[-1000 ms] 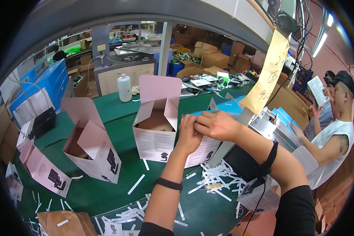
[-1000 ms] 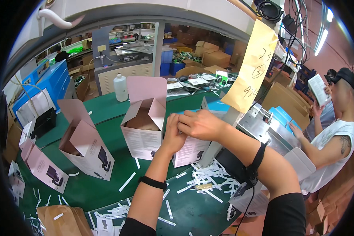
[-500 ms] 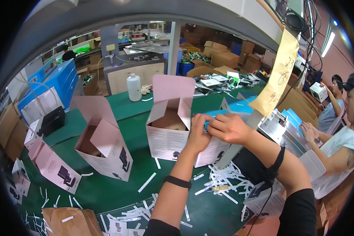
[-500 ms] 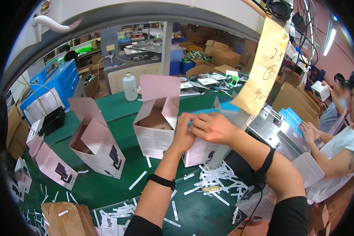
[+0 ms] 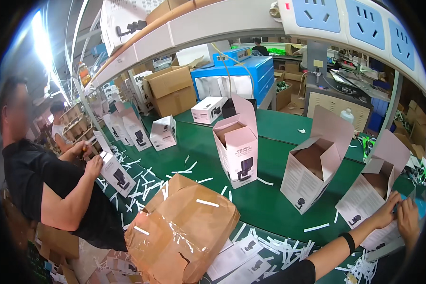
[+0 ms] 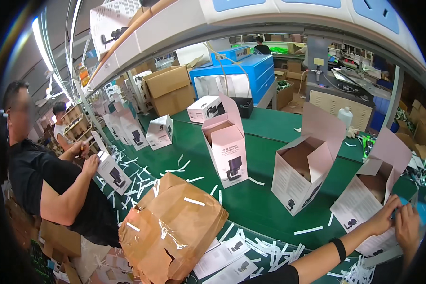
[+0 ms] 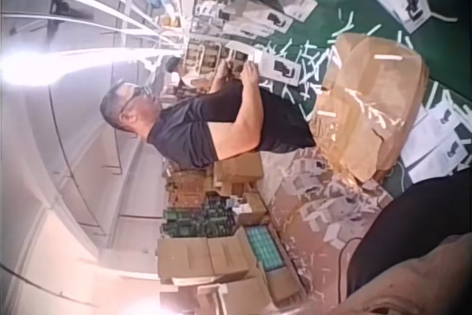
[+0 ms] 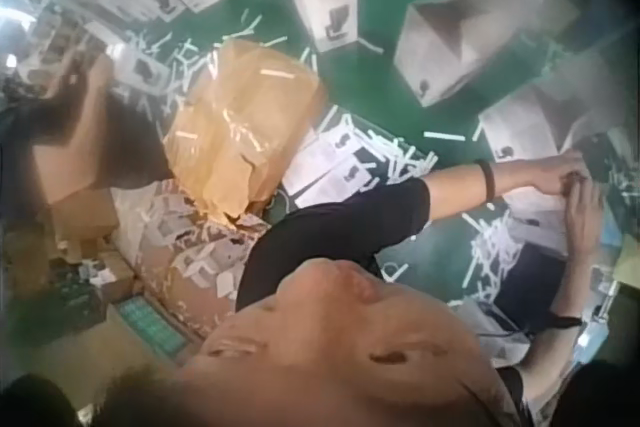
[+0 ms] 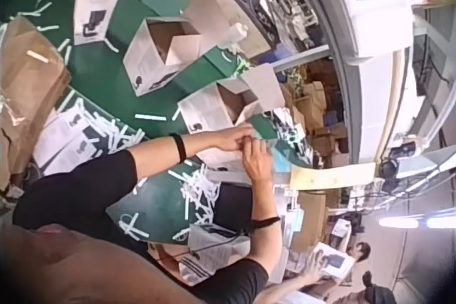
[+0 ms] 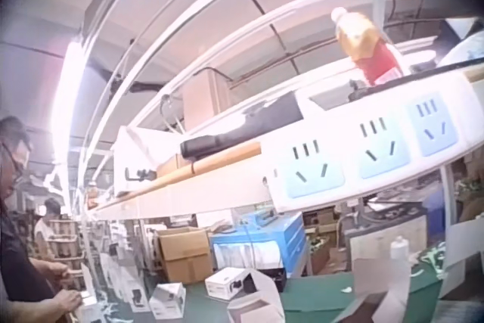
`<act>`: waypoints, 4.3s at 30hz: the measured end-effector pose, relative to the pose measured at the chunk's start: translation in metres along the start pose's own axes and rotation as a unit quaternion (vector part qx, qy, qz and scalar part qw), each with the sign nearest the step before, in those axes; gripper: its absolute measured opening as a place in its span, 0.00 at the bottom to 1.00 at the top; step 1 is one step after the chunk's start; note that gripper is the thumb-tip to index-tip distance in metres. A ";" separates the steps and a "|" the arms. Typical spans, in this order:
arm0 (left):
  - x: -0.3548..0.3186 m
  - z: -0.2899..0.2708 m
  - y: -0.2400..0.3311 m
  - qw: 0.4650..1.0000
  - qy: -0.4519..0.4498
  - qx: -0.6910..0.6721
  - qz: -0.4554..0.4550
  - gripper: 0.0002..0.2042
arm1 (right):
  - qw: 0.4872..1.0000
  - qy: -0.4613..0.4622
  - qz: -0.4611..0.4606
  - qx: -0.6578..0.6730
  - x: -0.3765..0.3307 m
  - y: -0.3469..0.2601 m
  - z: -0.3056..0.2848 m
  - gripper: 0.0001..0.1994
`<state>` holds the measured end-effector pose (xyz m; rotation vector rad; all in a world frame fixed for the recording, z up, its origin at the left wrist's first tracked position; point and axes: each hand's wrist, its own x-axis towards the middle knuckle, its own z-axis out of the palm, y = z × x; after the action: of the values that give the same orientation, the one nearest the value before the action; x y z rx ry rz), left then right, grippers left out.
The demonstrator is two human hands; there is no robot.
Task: Packing electronic device components and manuals into cardboard retail boxes on an assembly line.
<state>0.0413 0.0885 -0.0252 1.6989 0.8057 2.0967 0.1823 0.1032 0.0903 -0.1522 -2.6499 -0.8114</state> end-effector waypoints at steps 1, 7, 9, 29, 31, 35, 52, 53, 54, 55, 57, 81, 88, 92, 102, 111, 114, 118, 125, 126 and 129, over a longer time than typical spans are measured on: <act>-0.002 -0.010 -0.002 1.000 -0.006 0.022 -0.002 0.24 | 1.000 0.008 -0.015 0.001 0.005 -0.002 0.004 0.12; 0.003 -0.007 0.005 0.999 0.000 0.041 0.011 0.20 | 0.996 0.004 -0.085 -0.032 0.003 0.000 -0.004 0.13; 0.006 -0.011 0.002 0.999 -0.039 0.019 0.012 0.20 | 0.994 0.006 -0.106 -0.035 0.004 0.001 -0.007 0.13; -0.006 -0.004 -0.024 0.998 -0.022 -0.029 -0.045 0.31 | 0.991 0.025 -0.115 -0.070 0.010 -0.002 0.010 0.17; -0.001 0.000 -0.018 0.996 -0.059 -0.049 -0.041 0.33 | 0.991 0.017 -0.107 -0.076 0.003 0.000 0.007 0.17; 0.003 -0.021 -0.062 0.998 -0.048 0.017 -0.028 0.36 | 0.993 0.055 -0.082 -0.062 0.025 -0.006 0.019 0.18; 0.010 0.005 0.024 0.996 -0.073 0.043 -0.033 0.16 | 0.934 0.061 0.307 0.172 0.014 -0.053 -0.254 0.03; 0.008 -0.002 0.019 0.995 -0.066 0.057 -0.039 0.16 | 0.923 -0.107 0.292 0.226 0.019 -0.045 -0.269 0.02; 0.011 0.003 0.020 0.996 -0.060 0.055 -0.039 0.17 | 0.883 -0.278 0.276 0.259 0.020 -0.036 -0.286 0.03; 0.011 0.007 0.021 0.996 -0.064 0.046 -0.035 0.17 | 0.851 -0.422 0.214 0.229 0.010 -0.026 -0.286 0.05; 0.010 0.010 0.026 0.991 -0.067 0.101 -0.058 0.17 | 0.777 -0.559 0.219 0.190 0.005 -0.019 -0.289 0.08; 0.026 0.044 0.023 0.984 -0.040 0.173 -0.030 0.18 | 0.934 -0.350 0.022 0.065 -0.047 0.131 -0.137 0.22; 0.021 0.025 0.041 0.971 -0.086 0.216 -0.057 0.17 | 0.910 -0.268 0.089 0.304 -0.049 0.127 -0.056 0.21; 0.026 0.033 0.042 0.976 -0.060 0.200 -0.059 0.17 | 0.892 -0.433 0.080 0.102 -0.034 0.119 -0.069 0.23; 0.033 0.031 0.054 0.901 -0.171 0.391 0.077 0.18 | 0.862 -0.465 0.145 0.143 -0.013 0.108 -0.084 0.19; 0.012 0.020 0.052 0.794 -0.222 0.534 0.189 0.24 | 0.836 -0.530 0.118 0.075 0.022 0.094 -0.080 0.18; 0.002 0.018 0.048 0.817 -0.197 0.512 0.177 0.25 | 0.813 -0.559 0.139 0.085 0.033 0.093 -0.063 0.17; -0.001 0.015 0.046 0.880 -0.121 0.437 0.143 0.22 | 0.702 -0.664 0.102 0.237 0.017 0.115 -0.041 0.12; 0.020 0.090 0.002 0.911 -0.088 0.396 0.077 0.10 | 0.683 -0.689 0.076 0.232 -0.004 0.131 -0.029 0.12; 0.023 0.107 -0.009 0.895 -0.063 0.433 0.084 0.15 | 0.686 -0.688 0.080 0.222 -0.011 0.137 -0.029 0.12; 0.025 0.108 -0.022 0.873 -0.108 0.470 0.071 0.19 | 0.713 -0.664 0.087 0.209 -0.018 0.141 -0.021 0.13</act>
<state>0.1372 0.1446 -0.0049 2.4392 1.8663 1.6006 0.2349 0.2083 0.1734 -1.2579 -3.8886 0.1975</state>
